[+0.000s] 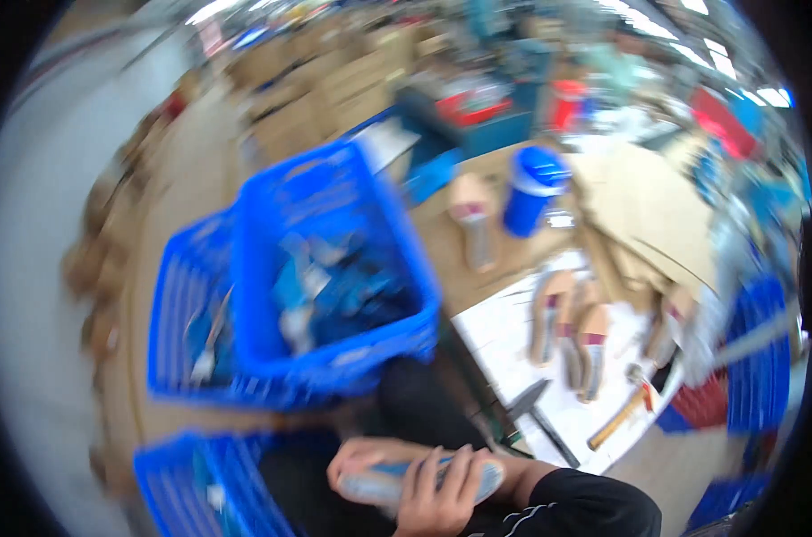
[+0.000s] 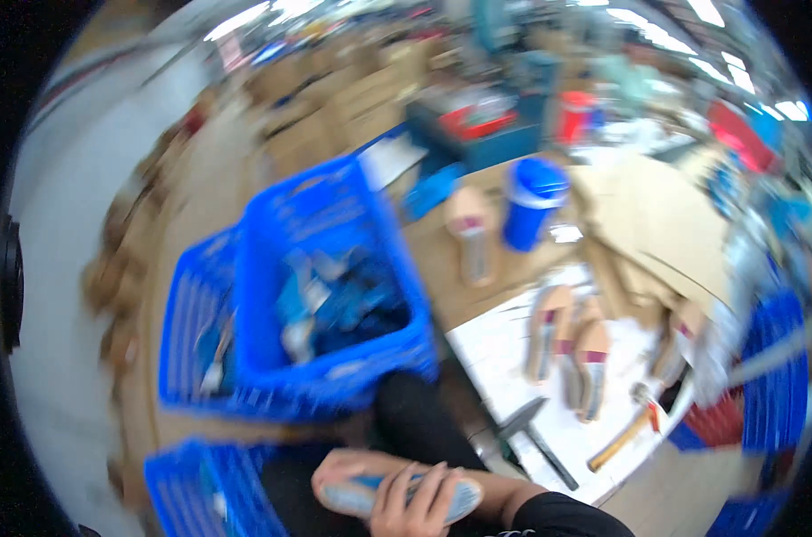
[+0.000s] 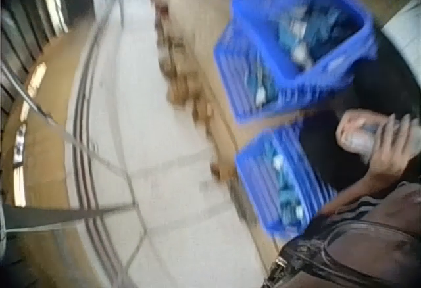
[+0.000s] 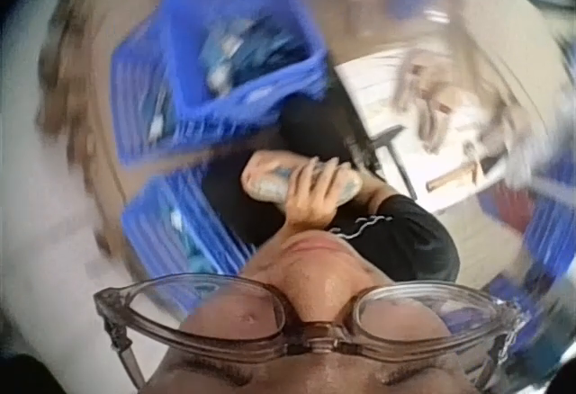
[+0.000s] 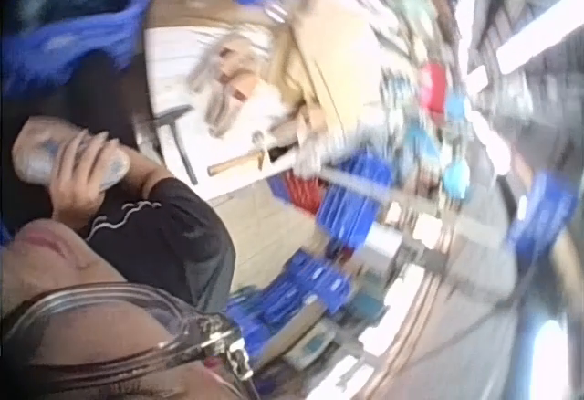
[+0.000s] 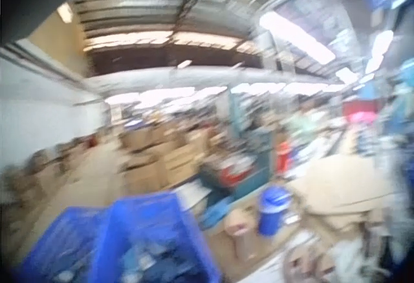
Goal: Hammering the sole onto a shoe last and organizing shoe components in a factory.
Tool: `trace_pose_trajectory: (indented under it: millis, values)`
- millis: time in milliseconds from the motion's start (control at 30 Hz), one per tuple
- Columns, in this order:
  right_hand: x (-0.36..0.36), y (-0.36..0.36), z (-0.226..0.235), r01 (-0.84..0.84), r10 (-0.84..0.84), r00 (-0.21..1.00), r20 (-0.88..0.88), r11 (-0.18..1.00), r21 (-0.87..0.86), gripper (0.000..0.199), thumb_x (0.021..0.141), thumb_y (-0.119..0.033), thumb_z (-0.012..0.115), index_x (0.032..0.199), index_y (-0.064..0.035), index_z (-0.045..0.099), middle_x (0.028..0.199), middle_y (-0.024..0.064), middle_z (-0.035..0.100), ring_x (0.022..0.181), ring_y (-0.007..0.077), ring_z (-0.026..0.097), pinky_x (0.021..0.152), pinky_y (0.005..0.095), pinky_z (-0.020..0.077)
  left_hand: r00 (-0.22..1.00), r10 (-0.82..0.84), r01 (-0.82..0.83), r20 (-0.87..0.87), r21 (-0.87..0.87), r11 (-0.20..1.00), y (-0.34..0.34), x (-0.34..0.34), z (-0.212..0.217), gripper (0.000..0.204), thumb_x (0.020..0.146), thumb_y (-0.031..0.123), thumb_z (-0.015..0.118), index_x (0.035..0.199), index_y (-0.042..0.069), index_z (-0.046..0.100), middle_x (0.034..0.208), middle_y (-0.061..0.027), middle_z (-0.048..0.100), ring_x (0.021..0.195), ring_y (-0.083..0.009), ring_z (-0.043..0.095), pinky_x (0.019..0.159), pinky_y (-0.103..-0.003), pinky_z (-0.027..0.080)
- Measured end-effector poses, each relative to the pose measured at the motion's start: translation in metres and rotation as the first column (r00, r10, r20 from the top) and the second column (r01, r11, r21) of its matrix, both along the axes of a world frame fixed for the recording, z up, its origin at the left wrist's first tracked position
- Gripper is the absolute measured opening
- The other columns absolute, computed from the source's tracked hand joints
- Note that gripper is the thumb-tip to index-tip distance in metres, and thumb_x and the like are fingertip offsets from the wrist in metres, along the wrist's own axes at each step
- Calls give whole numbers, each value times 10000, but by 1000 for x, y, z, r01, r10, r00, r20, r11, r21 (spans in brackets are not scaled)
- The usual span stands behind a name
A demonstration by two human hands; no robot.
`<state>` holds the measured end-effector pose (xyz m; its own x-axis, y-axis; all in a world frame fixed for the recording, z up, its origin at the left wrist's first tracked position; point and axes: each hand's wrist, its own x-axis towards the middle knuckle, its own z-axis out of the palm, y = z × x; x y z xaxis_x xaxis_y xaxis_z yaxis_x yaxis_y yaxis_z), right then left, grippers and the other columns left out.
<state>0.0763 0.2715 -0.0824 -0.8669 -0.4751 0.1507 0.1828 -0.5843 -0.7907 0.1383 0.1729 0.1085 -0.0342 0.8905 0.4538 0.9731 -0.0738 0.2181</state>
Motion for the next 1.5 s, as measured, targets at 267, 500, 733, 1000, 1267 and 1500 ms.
trace_pose_trajectory:
  millis: [267,500,733,1000,1267,1500]
  values:
    - [23,26,22,557,-529,813,-243,829,60,527,1057,-547,602,1257,-68,697,1216,131,673,1066,293,643,966,410,514,950,-195,180,-243,-82,980,-29,-4,-17,414,991,320,613,1364,164,699,1282,-71,655,1202,-341,608,1020,-538,501]
    - [22,-9,32,563,-552,793,-257,826,-36,446,1119,-462,513,1111,-65,717,1058,70,703,948,197,654,904,325,508,903,-376,395,-207,57,917,-62,-13,-43,437,964,354,632,1356,170,694,1209,-113,649,1215,-381,583,1067,-644,426]
    - [20,-52,51,599,-598,800,-50,801,-2,494,1168,-426,427,978,-68,710,921,25,709,841,149,656,884,279,503,927,-285,312,-244,77,947,-95,-12,-34,428,962,389,606,1338,213,708,1361,-69,657,1330,-400,570,1154,-652,369]
    - [29,-45,59,577,-571,815,-97,816,41,500,1170,-430,419,979,-72,712,921,25,710,843,153,659,882,279,506,962,-129,168,-239,150,974,-77,14,-13,352,920,255,637,1250,203,748,1221,-44,677,1162,-346,628,1041,-553,486]
    - [27,-31,72,605,-598,793,-117,796,34,507,1171,-434,411,981,-76,715,921,25,711,844,156,661,880,279,508,971,-229,235,-73,94,967,-71,13,3,260,904,310,754,1144,215,785,1199,-67,701,1157,-369,633,1012,-568,493]
    - [39,-35,69,668,-656,741,-144,742,60,512,1172,-438,403,982,-80,717,921,26,712,846,159,664,879,279,511,939,-312,336,-143,200,920,-103,-1,-10,201,859,294,786,1041,213,810,1174,-42,729,1193,-350,661,1064,-615,490]
